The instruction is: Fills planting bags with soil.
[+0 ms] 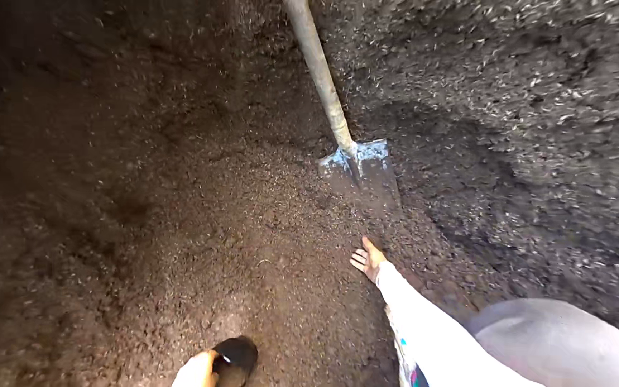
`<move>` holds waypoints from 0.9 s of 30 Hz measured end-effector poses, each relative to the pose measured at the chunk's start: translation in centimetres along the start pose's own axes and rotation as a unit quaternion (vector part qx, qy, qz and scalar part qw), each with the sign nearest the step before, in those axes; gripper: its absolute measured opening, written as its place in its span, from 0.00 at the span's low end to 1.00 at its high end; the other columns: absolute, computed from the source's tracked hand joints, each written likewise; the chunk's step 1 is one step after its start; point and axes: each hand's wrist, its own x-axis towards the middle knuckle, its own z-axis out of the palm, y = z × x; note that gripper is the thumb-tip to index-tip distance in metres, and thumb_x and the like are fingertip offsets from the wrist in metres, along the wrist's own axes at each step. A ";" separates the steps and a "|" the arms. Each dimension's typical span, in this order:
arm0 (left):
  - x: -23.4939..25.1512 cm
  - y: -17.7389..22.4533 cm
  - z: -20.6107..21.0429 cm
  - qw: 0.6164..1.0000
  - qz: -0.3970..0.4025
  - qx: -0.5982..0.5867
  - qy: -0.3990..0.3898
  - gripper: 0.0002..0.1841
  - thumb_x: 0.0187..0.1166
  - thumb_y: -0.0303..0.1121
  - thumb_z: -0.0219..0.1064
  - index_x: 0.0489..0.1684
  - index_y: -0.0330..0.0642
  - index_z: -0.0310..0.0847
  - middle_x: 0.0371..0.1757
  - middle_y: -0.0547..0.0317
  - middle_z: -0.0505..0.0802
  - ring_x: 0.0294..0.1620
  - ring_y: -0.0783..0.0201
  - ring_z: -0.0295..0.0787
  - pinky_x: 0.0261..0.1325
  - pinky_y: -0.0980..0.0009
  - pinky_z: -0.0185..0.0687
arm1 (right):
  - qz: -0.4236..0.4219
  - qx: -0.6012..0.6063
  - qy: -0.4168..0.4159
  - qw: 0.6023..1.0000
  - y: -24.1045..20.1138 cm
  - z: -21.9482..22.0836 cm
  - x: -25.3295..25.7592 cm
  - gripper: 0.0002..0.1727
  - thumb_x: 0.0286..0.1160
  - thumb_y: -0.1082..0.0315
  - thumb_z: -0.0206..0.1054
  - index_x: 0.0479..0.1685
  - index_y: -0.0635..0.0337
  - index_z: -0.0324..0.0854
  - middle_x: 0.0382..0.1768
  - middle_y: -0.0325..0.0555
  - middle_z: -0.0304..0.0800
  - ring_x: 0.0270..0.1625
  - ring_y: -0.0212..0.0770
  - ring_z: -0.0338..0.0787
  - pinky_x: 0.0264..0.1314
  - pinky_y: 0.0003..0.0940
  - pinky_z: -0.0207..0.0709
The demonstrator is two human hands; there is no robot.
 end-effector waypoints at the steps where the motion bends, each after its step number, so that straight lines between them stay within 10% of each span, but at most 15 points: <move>1: -0.2 0.6 -0.4 1.000 -0.005 -0.012 -0.002 0.22 0.80 0.31 0.68 0.73 0.35 0.81 0.68 0.29 0.88 0.72 0.30 0.82 0.74 0.31 0.72 | 0.008 0.027 -0.005 1.000 0.2 0.6 0.7 0.42 0.91 0.42 0.51 0.93 0.61 0.46 0.88 0.66 0.57 0.84 0.61 0.71 0.79 0.54 0.73; 4: -1.5 2.7 -2.4 0.999 -0.015 -0.045 0.001 0.27 0.81 0.29 0.65 0.83 0.46 0.75 0.71 0.33 0.87 0.73 0.31 0.82 0.75 0.31 0.71 | 0.036 0.092 -0.048 0.994 0.6 3.5 1.5 0.43 0.91 0.40 0.47 0.96 0.53 0.38 0.94 0.61 0.42 0.92 0.60 0.56 0.86 0.63 0.62; 9: -3.5 5.7 -4.9 0.974 0.038 -0.215 0.050 0.30 0.76 0.24 0.66 0.82 0.41 0.74 0.65 0.32 0.90 0.65 0.35 0.88 0.69 0.35 0.77 | 0.060 0.113 -0.101 0.987 -0.5 10.0 2.8 0.40 0.86 0.31 0.41 0.92 0.42 0.52 0.86 0.49 0.67 0.85 0.51 0.71 0.78 0.62 0.71; 12: -2.3 8.5 -4.3 0.933 0.049 -0.342 0.099 0.34 0.71 0.21 0.65 0.85 0.38 0.70 0.67 0.35 0.89 0.61 0.42 0.91 0.64 0.41 0.82 | 0.052 0.121 -0.083 0.988 -1.1 13.2 2.8 0.41 0.89 0.32 0.36 0.94 0.47 0.47 0.90 0.55 0.57 0.89 0.56 0.61 0.82 0.66 0.64; 20: 2.3 12.8 -5.1 0.936 0.038 -0.320 0.144 0.35 0.81 0.37 0.70 0.91 0.46 0.63 0.81 0.43 0.81 0.82 0.45 0.78 0.85 0.44 0.66 | 0.017 0.127 -0.115 0.985 -0.7 15.3 3.7 0.34 0.95 0.43 0.30 0.84 0.60 0.57 0.71 0.61 0.73 0.67 0.52 0.78 0.64 0.52 0.77; 27: 0.8 11.8 -3.9 0.911 0.125 -0.369 0.137 0.39 0.75 0.22 0.65 0.93 0.47 0.59 0.90 0.49 0.71 0.84 0.51 0.75 0.83 0.50 0.72 | 0.061 0.038 -0.243 0.967 -1.5 13.3 -5.7 0.29 0.94 0.42 0.33 0.62 0.55 0.72 0.41 0.46 0.85 0.41 0.40 0.88 0.41 0.39 0.85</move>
